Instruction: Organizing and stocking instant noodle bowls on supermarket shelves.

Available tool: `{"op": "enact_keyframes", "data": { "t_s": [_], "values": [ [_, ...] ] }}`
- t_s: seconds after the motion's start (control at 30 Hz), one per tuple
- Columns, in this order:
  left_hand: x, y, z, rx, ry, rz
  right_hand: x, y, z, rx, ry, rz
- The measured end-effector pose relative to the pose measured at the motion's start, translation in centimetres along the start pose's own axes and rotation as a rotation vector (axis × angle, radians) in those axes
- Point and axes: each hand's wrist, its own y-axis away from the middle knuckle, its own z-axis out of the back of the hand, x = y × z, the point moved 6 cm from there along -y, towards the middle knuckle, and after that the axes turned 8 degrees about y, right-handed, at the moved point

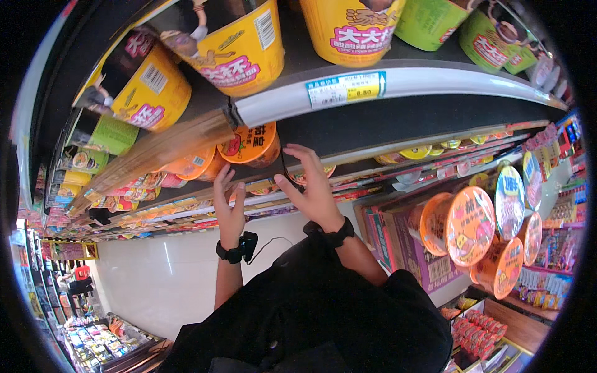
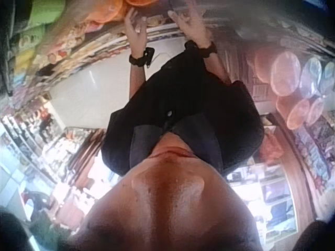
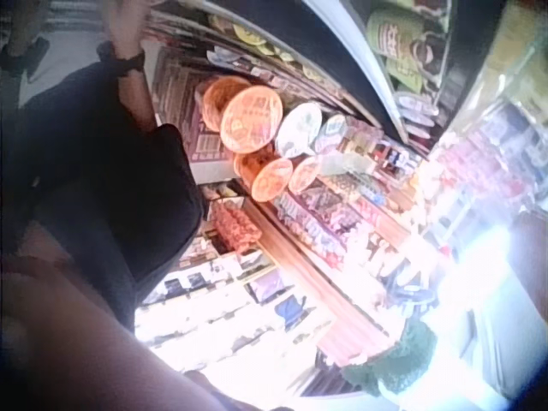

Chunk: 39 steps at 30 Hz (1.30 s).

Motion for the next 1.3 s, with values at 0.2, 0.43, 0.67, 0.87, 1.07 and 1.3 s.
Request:
{"op": "enact_keyframes", "data": {
  "t_s": [0.2, 0.43, 0.67, 0.87, 1.07, 1.3],
  "values": [
    [1.5, -2.7, -1.0, -0.01, 0.034, -0.007, -2.8, -3.6, -2.8, 0.068, 0.01, 0.006],
    [2.0, -3.4, -1.4, 0.039, 0.135, -0.064, -3.8, -3.9, -3.7, 0.111, -0.064, -0.04],
    [-1.6, -2.2, -2.6, 0.073, 0.082, -0.161, -3.8, -2.0, -0.8, -0.038, -0.268, -0.173],
    [-1.6, -0.2, 0.3, 0.033, 0.198, -0.329, -0.3, 1.1, 1.4, -0.022, -0.234, 0.075],
    [-1.8, 3.4, 1.3, 0.178, 0.342, -0.163, 1.3, 7.9, 1.1, 0.035, -0.349, -0.042],
    [-1.9, 11.6, -0.8, 0.677, 0.484, 0.213, 4.8, 15.3, 1.9, 0.017, -0.4, -0.097]
  ]
}}
